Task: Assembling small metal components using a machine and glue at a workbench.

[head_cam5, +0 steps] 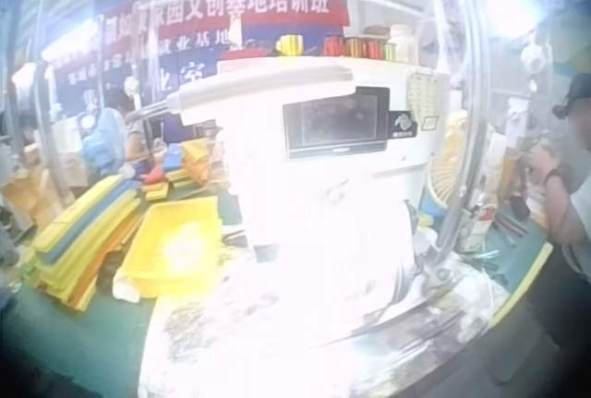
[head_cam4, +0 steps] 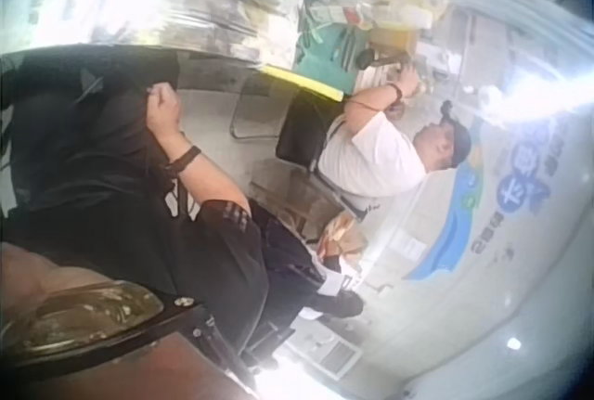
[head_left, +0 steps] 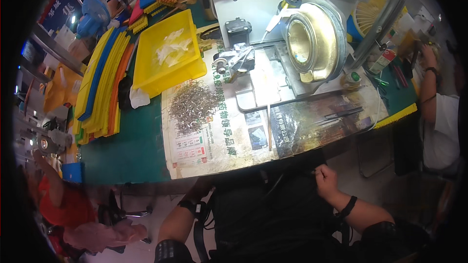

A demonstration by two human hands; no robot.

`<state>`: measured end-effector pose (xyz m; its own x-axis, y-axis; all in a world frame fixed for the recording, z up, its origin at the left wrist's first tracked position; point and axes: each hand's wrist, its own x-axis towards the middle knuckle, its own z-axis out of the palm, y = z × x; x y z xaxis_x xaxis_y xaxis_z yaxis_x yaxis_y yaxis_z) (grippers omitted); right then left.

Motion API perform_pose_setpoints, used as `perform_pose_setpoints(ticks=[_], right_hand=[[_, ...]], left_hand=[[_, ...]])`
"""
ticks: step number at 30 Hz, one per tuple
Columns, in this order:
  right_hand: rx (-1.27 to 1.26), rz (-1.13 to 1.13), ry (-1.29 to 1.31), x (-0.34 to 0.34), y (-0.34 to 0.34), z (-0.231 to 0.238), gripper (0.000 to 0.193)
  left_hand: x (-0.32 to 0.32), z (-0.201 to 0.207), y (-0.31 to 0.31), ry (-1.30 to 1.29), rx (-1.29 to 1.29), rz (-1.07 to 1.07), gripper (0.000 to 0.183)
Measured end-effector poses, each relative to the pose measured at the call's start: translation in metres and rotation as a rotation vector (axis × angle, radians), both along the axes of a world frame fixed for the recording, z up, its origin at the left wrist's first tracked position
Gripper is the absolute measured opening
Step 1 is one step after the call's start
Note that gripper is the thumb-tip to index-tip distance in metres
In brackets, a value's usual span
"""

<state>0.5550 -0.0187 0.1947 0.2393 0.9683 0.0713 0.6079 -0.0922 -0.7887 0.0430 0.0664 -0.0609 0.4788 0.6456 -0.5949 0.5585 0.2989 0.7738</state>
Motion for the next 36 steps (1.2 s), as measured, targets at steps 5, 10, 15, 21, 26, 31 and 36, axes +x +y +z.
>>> perform_pose_setpoints(ticks=[5, 10, 15, 21, 26, 31, 36], right_hand=[[0.020, 0.042, 0.012, -0.006, 0.007, 0.005, 0.014], [0.004, 0.045, 0.021, -0.004, 0.008, 0.001, 0.014], [0.016, 0.031, 0.016, -0.004, 0.005, 0.002, 0.014], [0.023, 0.056, 0.026, -0.007, 0.010, 0.003, 0.014], [-0.006, 0.012, 0.030, 0.000, 0.001, -0.004, 0.013], [-0.032, 0.005, -0.001, -0.002, 0.001, 0.005, 0.013], [-0.027, 0.050, 0.017, -0.005, 0.008, 0.003, 0.014]], left_hand=[[-0.023, -0.027, -0.014, -0.434, -0.173, 0.313, 0.037], [-0.030, -0.064, -0.014, -0.311, -0.037, 0.238, 0.035], [-0.036, -0.075, -0.019, -0.164, 0.147, 0.135, 0.023], [-0.039, -0.075, -0.024, 0.015, 0.380, 0.030, 0.010], [-0.022, -0.019, -0.003, 0.228, 0.549, -0.405, 0.035], [-0.008, -0.011, 0.004, -0.028, 0.203, -0.082, 0.033], [-0.016, -0.036, -0.018, -0.048, 0.521, -0.013, 0.006]])
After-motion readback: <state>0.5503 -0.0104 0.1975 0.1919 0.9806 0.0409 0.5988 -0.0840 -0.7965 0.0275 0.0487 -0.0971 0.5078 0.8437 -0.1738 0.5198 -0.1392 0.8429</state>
